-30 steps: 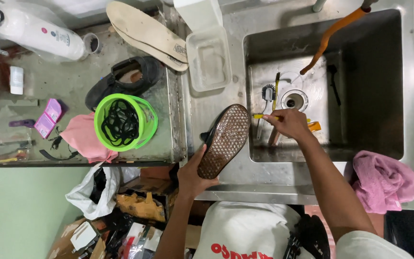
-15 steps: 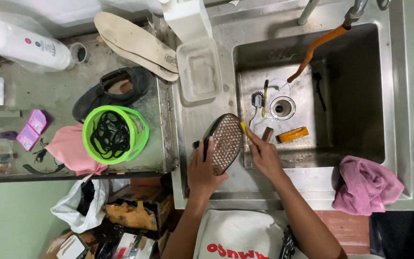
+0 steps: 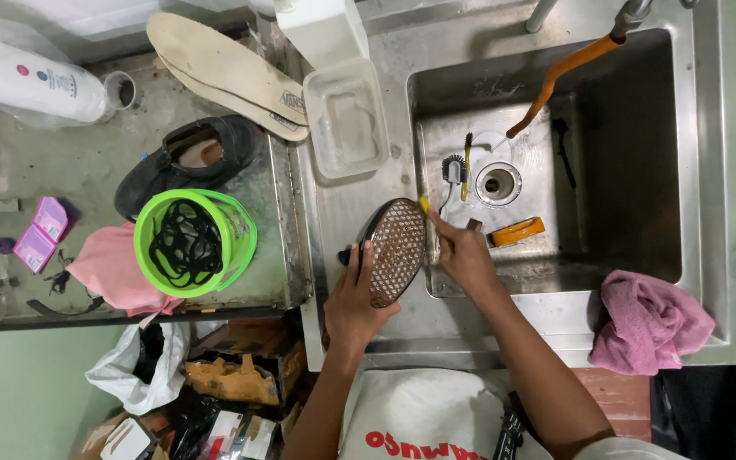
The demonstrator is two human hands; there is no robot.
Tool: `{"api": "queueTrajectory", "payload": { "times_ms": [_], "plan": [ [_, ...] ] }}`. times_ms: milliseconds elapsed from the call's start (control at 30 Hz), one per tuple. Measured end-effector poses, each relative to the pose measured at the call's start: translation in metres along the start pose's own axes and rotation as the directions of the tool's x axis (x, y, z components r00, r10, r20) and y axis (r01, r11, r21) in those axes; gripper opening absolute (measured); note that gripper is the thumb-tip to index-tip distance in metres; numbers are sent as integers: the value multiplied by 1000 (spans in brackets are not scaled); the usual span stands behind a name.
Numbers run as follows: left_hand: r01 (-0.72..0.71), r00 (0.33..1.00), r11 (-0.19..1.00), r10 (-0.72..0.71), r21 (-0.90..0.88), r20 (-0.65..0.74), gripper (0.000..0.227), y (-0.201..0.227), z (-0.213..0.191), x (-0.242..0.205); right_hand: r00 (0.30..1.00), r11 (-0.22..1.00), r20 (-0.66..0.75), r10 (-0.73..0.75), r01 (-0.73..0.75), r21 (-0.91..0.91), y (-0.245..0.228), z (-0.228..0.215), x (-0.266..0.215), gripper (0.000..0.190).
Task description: The person scrubs the sole of a black shoe with a sponge and rinses it under running water. They then use a yellow brush to scrub the sole again and rinse it once more. The person repeats the brushing and rinsing steps on the same shoe.
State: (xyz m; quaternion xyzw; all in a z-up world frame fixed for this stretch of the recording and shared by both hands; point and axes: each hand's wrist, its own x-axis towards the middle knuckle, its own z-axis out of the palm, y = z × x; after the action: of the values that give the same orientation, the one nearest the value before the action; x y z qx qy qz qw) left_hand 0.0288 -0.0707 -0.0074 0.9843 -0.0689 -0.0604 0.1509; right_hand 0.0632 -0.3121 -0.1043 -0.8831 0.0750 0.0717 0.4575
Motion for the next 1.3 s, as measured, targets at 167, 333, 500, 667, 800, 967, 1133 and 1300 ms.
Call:
{"api": "queueTrajectory", "payload": {
  "times_ms": [167, 333, 500, 667, 800, 967, 1133, 1300],
  "plan": [
    [-11, 999, 999, 13, 52, -31, 135, 0, 4, 4, 996, 996, 52, 71, -74, 56, -23, -14, -2, 65],
    [66, 998, 996, -65, -56, 12, 130, 0, -5, 10, 982, 979, 188, 20, 19, -205, -22, -10, 50, 67],
    [77, 997, 997, -78, 17, 28, 138, -1, 2, 12, 974, 995, 225, -21, 44, -95, 15, -7, 19, 75],
    [124, 990, 992, -124, -4, 65, 138, -5, 4, 12, 980, 996, 187, -65, 53, 68, -27, -19, 50, 64],
    [152, 983, 986, -158, 73, 92, 142, -4, 11, 11, 972, 996, 236, -12, -11, 93, -27, -36, 24, 73],
    [176, 978, 980, -185, 94, 93, 143, -2, 5, 13, 930, 976, 310, 200, -159, -152, 8, 1, 61, 57],
    [155, 984, 978, -166, 141, 72, 148, -2, 20, 9, 957, 979, 263, 121, -160, 129, -6, -32, 19, 62],
    [140, 988, 982, -147, 125, 46, 145, 1, 12, 8, 956, 988, 259, 136, -149, 33, 1, -14, 52, 61]
  ]
}}
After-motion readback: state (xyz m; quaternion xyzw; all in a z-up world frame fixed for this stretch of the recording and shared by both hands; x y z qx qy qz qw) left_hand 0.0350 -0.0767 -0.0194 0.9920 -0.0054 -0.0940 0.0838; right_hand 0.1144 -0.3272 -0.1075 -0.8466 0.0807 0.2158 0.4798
